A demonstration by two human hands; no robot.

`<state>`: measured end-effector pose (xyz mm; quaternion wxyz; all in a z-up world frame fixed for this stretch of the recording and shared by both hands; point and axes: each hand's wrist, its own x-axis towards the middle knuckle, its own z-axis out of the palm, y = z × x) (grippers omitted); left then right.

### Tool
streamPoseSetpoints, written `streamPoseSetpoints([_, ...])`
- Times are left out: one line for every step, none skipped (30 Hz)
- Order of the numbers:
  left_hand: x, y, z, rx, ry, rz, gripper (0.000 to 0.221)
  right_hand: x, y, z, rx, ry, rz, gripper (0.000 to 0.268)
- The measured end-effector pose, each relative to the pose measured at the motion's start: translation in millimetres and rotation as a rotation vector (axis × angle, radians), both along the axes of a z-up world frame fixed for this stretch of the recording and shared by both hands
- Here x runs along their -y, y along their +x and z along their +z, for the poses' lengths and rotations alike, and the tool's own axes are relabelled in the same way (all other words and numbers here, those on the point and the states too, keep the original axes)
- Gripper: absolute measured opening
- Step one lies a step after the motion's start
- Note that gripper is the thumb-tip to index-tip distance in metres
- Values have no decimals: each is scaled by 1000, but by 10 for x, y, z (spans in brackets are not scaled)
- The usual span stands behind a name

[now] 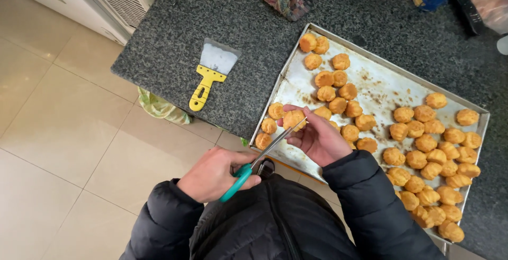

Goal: Snipping the tops of small pastry balls on a baking tray using scissors

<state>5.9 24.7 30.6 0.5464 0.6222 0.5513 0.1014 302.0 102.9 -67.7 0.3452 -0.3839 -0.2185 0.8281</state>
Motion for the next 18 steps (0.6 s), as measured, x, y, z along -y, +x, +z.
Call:
streamPoseSetpoints([11, 1, 6, 0, 0, -1, 27, -8, 8, -28, 0, 0, -1, 58])
streamPoseSetpoints([21, 2, 11, 7, 1, 5, 31, -17, 15, -56, -10, -10, 1, 58])
streamPoseSetpoints([39, 0, 18, 14, 1, 12, 37, -17, 20, -85, -21, -22, 4, 58])
streamPoseSetpoints([62, -11, -48, 13, -1, 11, 37, -13, 15, -79, -21, -23, 3, 58])
streamPoseSetpoints([80, -22, -116, 16, -9, 19, 36, -16, 9, -72, -21, -32, 4, 59])
streamPoseSetpoints([98, -34, -184, 18, -18, 27, 36, -18, 4, -66, -21, -40, 5, 60])
streamPoseSetpoints([101, -34, -191, 19, -19, 25, 36, -16, 4, -65, -20, -41, 4, 60])
streamPoseSetpoints([104, -34, -197, 32, -20, 31, 39, -13, 3, -63, -26, -40, 1, 61])
streamPoseSetpoints([107, -38, -202, 45, -21, 37, 42, -12, -3, -62, -32, -39, -2, 62])
streamPoseSetpoints([116, -50, -235, 45, -22, 36, 42, -14, -9, -54, -32, -40, -3, 62])
streamPoseSetpoints([127, -61, -270, 98, -15, 43, 42, -15, -13, -47, -23, -33, -24, 60])
streamPoseSetpoints([136, -72, -304, 151, -8, 50, 42, -16, -17, -39, -13, -26, -45, 58])
streamPoseSetpoints([146, -67, -257, 152, -7, 48, 42, -18, -9, -63, -13, -25, -47, 58])
streamPoseSetpoints([157, -61, -208, 241, -49, 99, 44, -20, 0, -86, -16, -24, -61, 57])
streamPoseSetpoints([167, -52, -162, 331, -90, 150, 47, -24, 12, -110, -18, -23, -75, 57])
streamPoseSetpoints([177, -43, -212, 331, -90, 149, 47, -22, 24, -100, -17, -22, -76, 57])
streamPoseSetpoints([188, -45, -259, 362, -76, 185, 50, -24, 19, -94, -12, -38, -95, 56])
streamPoseSetpoints([200, -50, -304, 392, -63, 221, 52, -26, 12, -86, -7, -54, -114, 55])
